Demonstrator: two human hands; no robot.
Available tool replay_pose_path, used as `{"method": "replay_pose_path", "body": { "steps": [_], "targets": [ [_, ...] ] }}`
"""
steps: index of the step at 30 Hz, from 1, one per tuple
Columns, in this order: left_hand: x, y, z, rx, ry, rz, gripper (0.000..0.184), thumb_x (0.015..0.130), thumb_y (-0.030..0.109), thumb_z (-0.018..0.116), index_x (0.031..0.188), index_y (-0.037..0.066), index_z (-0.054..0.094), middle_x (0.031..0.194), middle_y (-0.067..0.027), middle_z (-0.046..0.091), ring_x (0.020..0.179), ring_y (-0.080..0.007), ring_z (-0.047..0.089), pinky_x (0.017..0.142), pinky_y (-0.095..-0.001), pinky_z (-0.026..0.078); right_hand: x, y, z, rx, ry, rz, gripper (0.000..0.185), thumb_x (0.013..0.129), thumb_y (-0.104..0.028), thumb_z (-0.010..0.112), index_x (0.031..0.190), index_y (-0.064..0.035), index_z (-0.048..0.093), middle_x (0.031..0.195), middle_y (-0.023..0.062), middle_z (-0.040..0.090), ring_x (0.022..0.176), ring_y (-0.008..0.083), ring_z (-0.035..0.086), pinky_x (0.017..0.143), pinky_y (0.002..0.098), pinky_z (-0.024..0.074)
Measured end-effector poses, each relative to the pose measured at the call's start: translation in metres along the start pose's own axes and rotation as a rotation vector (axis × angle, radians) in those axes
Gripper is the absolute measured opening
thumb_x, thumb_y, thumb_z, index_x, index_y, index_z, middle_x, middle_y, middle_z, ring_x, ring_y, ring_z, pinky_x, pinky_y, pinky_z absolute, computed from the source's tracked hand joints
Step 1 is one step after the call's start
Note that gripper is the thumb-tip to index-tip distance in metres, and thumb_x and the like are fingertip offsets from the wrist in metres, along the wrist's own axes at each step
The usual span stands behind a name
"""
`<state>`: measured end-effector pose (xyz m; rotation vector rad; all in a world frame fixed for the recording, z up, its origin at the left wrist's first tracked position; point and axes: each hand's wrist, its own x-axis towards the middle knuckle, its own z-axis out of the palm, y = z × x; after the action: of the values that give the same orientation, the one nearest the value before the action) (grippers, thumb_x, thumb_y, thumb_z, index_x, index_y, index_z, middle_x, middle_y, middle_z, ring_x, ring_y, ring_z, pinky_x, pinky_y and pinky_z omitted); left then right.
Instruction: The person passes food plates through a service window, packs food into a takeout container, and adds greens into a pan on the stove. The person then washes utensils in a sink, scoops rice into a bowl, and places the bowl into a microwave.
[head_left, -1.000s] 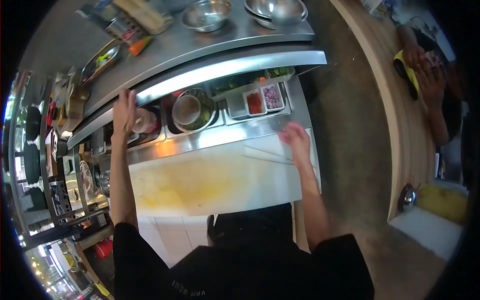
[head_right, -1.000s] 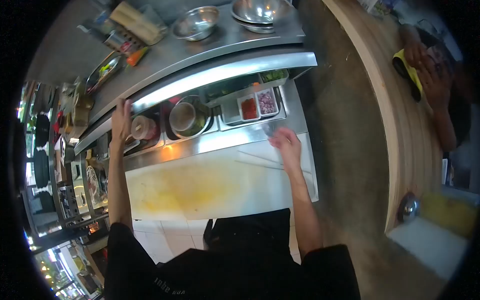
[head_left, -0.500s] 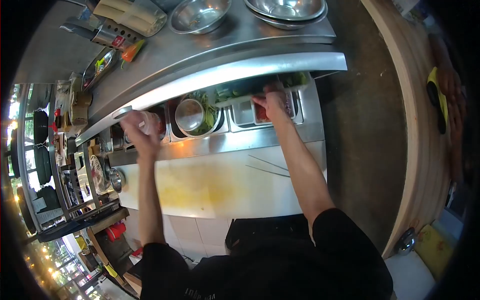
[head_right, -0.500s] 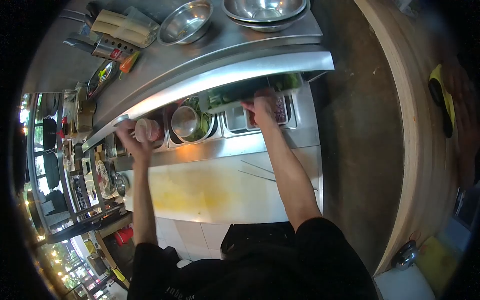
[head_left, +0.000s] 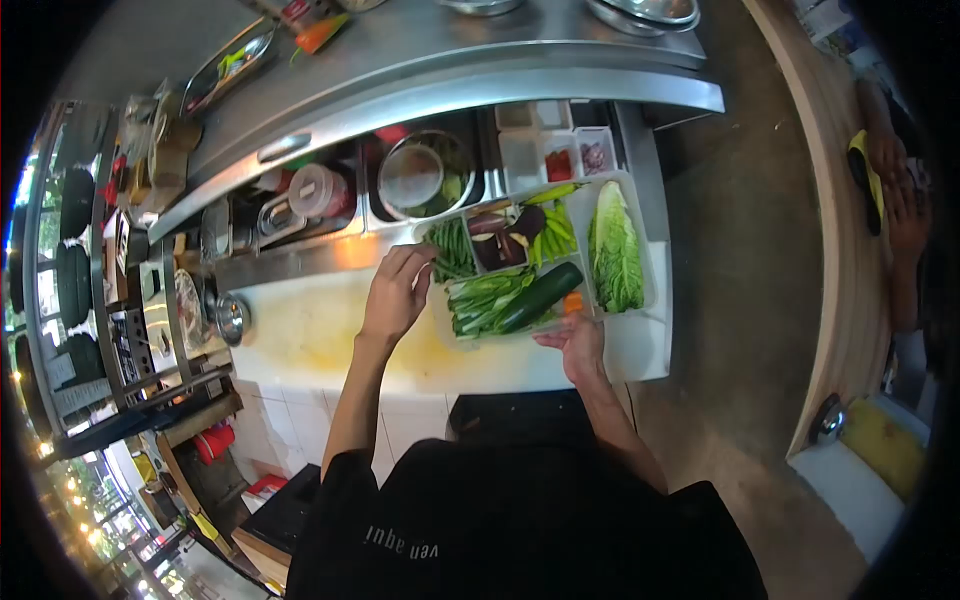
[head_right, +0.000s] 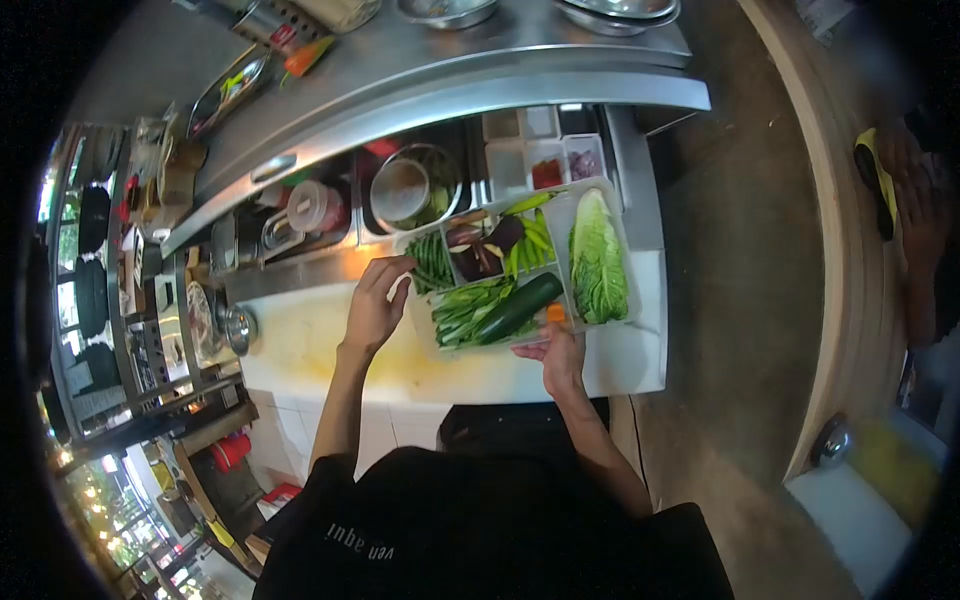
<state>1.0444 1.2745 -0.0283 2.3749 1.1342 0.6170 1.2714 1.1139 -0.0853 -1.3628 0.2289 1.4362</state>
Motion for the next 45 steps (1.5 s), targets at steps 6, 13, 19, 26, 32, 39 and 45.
{"method": "replay_pose_path", "body": {
  "steps": [6, 13, 19, 26, 32, 39, 45],
  "targets": [
    [-0.067, -0.026, -0.033, 0.307, -0.472, 0.134, 0.033, 0.077, 0.007, 0.059, 0.108, 0.011, 0.066, 0.112, -0.0021, 0.061, 0.109, -0.0203, 0.053, 0.088, -0.0349, 0.043, -0.013, 0.082, -0.012, -0.031, -0.134, 0.096, 0.026, 0.086, -0.007, 0.044, 0.107, 0.0062, 0.05, 0.088, 0.021, 0.065, 0.066, 0.0338, 0.069, 0.059, 0.0414, 0.0624],
    [-0.1, -0.087, -0.02, 0.24, -0.641, 0.502, 0.044, 0.077, 0.008, 0.059, 0.121, 0.011, 0.059, 0.123, -0.0044, 0.058, 0.112, -0.0195, 0.057, 0.09, -0.0363, 0.046, 0.009, 0.103, -0.022, -0.196, -0.143, 0.13, 0.025, 0.086, -0.008, 0.043, 0.104, 0.0063, 0.052, 0.082, 0.0192, 0.065, 0.063, 0.0309, 0.068, 0.058, 0.0392, 0.0611],
    [-0.082, -0.085, -0.021, 0.268, -0.881, 0.499, 0.035, 0.078, 0.012, 0.063, 0.112, 0.013, 0.06, 0.124, -0.0052, 0.054, 0.109, -0.0254, 0.059, 0.095, -0.0382, 0.047, -0.003, 0.079, -0.016, -0.435, -0.124, 0.028, 0.041, 0.093, -0.03, 0.051, 0.107, 0.0086, 0.052, 0.087, 0.0207, 0.066, 0.066, 0.0291, 0.069, 0.06, 0.0349, 0.0602],
    [-0.092, -0.136, 0.03, 0.301, -0.615, 0.811, 0.032, 0.081, 0.022, 0.058, 0.108, 0.007, 0.062, 0.108, -0.0108, 0.063, 0.115, -0.0278, 0.056, 0.101, -0.0385, 0.045, -0.012, 0.066, -0.07, -0.653, -0.089, -0.149, 0.047, 0.096, -0.037, 0.052, 0.127, -0.0025, 0.051, 0.102, 0.0138, 0.066, 0.073, 0.0251, 0.07, 0.058, 0.0299, 0.0553],
    [-0.089, -0.144, 0.042, -0.235, -0.618, 0.868, 0.024, 0.085, 0.023, 0.051, 0.103, 0.007, 0.052, 0.116, -0.0136, 0.055, 0.109, -0.0283, 0.054, 0.093, -0.0383, 0.045, -0.018, 0.028, -0.12, -0.742, 0.052, -0.271, 0.037, 0.098, -0.037, 0.052, 0.117, -0.0063, 0.055, 0.097, 0.0088, 0.065, 0.067, 0.0179, 0.063, 0.051, 0.0264, 0.047],
    [-0.084, -0.133, 0.028, 0.402, -0.616, 1.007, 0.038, 0.079, 0.038, 0.066, 0.096, 0.007, 0.053, 0.1, -0.0085, 0.055, 0.103, -0.0243, 0.054, 0.086, -0.0359, 0.044, -0.062, -0.044, -0.061, -1.123, -0.044, -0.37, 0.043, 0.1, -0.027, 0.048, 0.13, 0.0035, 0.05, 0.116, 0.0192, 0.063, 0.093, 0.0297, 0.067, 0.079, 0.0369, 0.0558],
    [-0.08, -0.112, 0.003, 0.573, -0.605, 1.084, 0.017, 0.082, 0.026, 0.049, 0.09, 0.011, 0.05, 0.094, -0.0049, 0.055, 0.1, -0.0226, 0.05, 0.089, -0.0408, 0.036, -0.056, -0.057, -0.018, -1.206, -0.26, -0.562, 0.037, 0.1, -0.026, 0.049, 0.116, 0.0049, 0.06, 0.1, 0.0152, 0.067, 0.085, 0.0224, 0.066, 0.072, 0.0318, 0.0533]
  ]
}}
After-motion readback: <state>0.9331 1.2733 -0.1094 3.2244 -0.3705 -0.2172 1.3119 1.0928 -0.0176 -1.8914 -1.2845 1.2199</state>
